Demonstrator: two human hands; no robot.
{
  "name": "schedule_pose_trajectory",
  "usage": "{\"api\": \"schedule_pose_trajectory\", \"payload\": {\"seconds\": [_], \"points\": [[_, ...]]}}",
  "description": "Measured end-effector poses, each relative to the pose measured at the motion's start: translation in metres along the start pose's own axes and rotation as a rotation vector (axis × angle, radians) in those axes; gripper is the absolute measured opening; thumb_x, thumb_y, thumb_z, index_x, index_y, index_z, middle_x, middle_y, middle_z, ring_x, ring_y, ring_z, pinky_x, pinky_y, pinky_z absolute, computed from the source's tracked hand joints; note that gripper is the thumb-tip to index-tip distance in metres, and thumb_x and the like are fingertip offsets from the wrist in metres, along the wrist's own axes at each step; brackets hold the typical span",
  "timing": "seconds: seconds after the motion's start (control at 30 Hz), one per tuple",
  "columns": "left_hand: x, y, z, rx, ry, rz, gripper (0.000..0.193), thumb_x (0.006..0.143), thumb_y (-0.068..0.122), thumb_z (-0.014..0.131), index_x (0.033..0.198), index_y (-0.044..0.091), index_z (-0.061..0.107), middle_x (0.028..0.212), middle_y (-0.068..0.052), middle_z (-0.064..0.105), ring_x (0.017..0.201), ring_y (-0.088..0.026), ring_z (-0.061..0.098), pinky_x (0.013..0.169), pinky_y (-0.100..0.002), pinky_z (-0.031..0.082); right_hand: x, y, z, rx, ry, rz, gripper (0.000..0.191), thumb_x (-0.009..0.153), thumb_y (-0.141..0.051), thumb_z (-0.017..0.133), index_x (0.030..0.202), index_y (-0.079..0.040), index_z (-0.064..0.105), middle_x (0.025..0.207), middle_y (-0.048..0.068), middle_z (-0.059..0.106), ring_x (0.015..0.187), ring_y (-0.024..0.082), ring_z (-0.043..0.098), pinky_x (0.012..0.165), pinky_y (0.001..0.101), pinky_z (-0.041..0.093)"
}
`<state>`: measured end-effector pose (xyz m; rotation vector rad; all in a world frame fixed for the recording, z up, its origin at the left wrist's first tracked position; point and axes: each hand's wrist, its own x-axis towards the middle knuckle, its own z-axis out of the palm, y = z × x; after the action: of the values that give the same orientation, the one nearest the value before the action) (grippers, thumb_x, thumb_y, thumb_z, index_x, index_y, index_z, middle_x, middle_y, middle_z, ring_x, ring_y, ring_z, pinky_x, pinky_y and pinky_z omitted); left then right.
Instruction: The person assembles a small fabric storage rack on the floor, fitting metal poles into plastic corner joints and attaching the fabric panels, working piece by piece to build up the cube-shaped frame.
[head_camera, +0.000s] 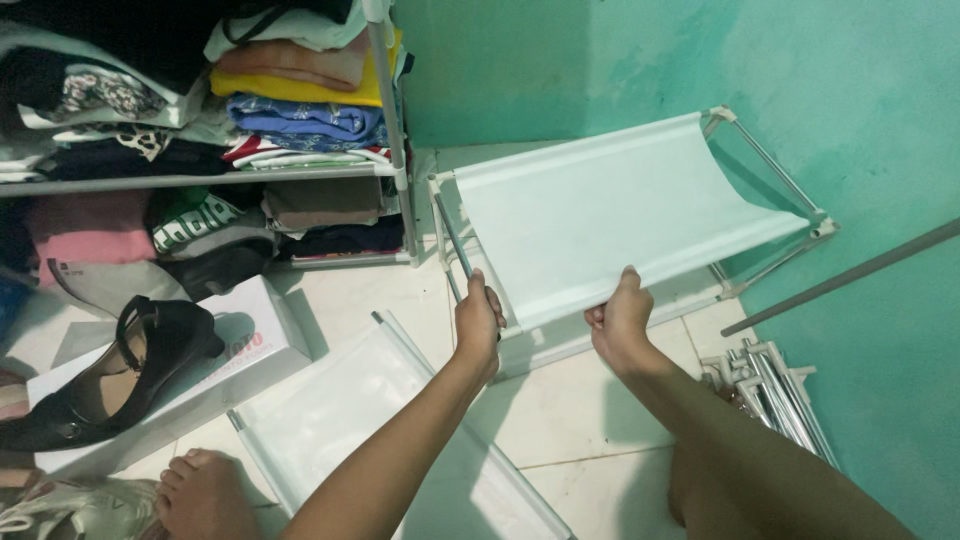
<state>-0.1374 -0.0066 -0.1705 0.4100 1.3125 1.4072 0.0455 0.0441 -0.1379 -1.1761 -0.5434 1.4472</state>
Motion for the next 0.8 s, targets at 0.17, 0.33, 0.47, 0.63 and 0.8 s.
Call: {"api": "schedule_pose_trajectory", "payload": {"seconds": [0.17,0.33,0.47,0.63,0.8], "points": [[0.000,0.002,0.001,0.057,0.004,0.004,0.061,0.105,0.054,0.035,0.060,0.013,0.036,0.055,-0.003,0.035,0.053,-0.018,0.038,0.055,-0.035,0.033,0.000,0.001,0.000,-0.013,0.045,0.019,0.031,0.107,-0.028,0.031,0.089,-0.006,0.042,0.067,0.006,0.047,0.045,0.014,0.032,0.042,0.0316,0.025],[-0.001,0.005,0.000,0.073,0.014,-0.053,0.058,0.104,0.053,0.037,0.066,0.012,0.044,0.056,-0.001,0.040,0.052,-0.016,0.040,0.051,-0.034,0.032,0.006,0.005,-0.011,-0.060,-0.020,0.035,0.030,0.107,-0.030,0.037,0.089,-0.006,0.044,0.066,0.005,0.046,0.047,0.014,0.036,0.042,0.0322,0.027],[-0.005,0.006,0.001,0.144,0.068,0.042,0.044,0.103,0.047,0.043,0.087,0.008,0.057,0.055,-0.003,0.046,0.051,-0.015,0.046,0.050,-0.033,0.038,0.012,0.005,-0.025,-0.100,-0.088,0.028,0.034,0.107,-0.034,0.044,0.087,-0.007,0.045,0.063,0.003,0.041,0.051,0.014,0.040,0.045,0.0312,0.032],[-0.004,0.007,-0.002,0.221,0.101,0.148,0.037,0.102,0.038,0.047,0.105,0.004,0.061,0.055,-0.003,0.049,0.051,-0.015,0.053,0.050,-0.033,0.043,0.022,-0.005,-0.039,-0.089,-0.069,0.018,0.030,0.106,-0.033,0.047,0.087,-0.010,0.047,0.063,0.002,0.045,0.053,0.013,0.039,0.048,0.0295,0.032],[0.018,0.017,-0.023,0.286,0.129,0.191,0.037,0.103,0.037,0.047,0.098,0.004,0.063,0.052,-0.004,0.047,0.048,-0.016,0.050,0.050,-0.034,0.041,0.043,-0.023,-0.067,-0.092,-0.043,-0.003,0.029,0.107,-0.035,0.047,0.091,-0.011,0.050,0.066,0.001,0.049,0.057,0.012,0.044,0.053,0.0295,0.039]]}}
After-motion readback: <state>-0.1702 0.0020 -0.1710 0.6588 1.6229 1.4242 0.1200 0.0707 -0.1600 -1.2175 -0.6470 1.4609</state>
